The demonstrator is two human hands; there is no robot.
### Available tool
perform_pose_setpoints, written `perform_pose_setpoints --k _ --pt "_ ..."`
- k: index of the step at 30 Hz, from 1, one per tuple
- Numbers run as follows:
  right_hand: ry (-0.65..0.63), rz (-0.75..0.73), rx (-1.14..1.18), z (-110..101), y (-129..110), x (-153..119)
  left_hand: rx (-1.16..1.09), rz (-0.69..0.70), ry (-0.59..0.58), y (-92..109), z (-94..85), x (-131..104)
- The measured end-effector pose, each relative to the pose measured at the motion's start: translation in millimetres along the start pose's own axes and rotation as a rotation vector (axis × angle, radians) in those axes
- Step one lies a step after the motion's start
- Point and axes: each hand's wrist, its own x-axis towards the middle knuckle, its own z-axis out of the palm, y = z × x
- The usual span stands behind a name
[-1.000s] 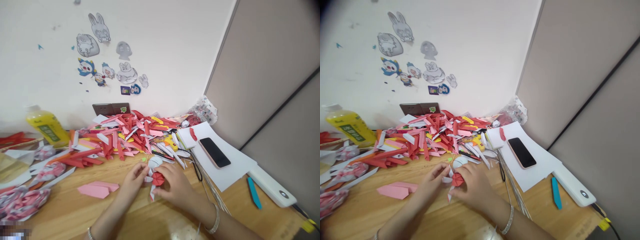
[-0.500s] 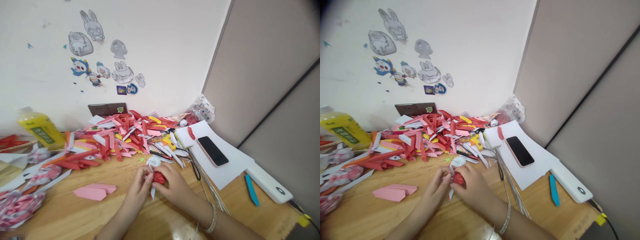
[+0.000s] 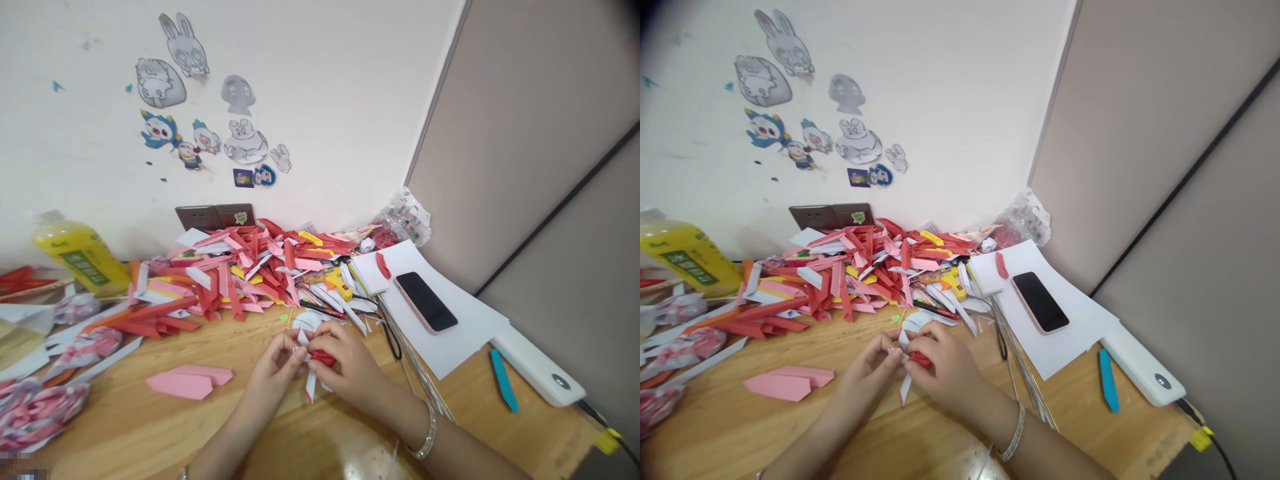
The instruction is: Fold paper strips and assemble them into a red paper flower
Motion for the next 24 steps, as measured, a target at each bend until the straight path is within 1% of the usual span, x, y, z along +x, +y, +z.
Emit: perform_pose_setpoints --k 6,8,11,12,14,16,18,21,24 --pt "-0.003 -0.002 0.048 -2 -3 1 -0.049 -0.022 0.055 -1 -3.3 1" --pt "0.007 -0.01 0.039 -3 -3 2 -0.06 -0.038 0.043 -1 -4.2 1" --pt "0.016 -0.047 0.03 -4 -3 3 -0.206 -0.053 -0.007 0 -4.4 2" --pt "0.016 -0.067 0.023 -5 -4 3 -0.272 -0.057 -0.002 1 -4.2 3" --pt "0.01 -0.113 -0.003 -5 -3 2 -0.347 -0.098 0.048 3 -3.7 4" --pt "-0.004 -0.157 -0.039 -4 -2 0 -0.321 -0.176 0.08 6 -3.8 4" --pt "-0.017 -0.177 -0.068 -3 0 -1 -0.293 -0.232 0.042 7 -5.3 3" --pt "-0.022 -0.174 -0.088 -1 3 -2 -0.276 -0.236 -0.053 6 -9.7 2" --pt "-0.043 -0.19 -0.091 -1 3 -2 -0.211 -0.253 -0.084 3 -13.9 2"
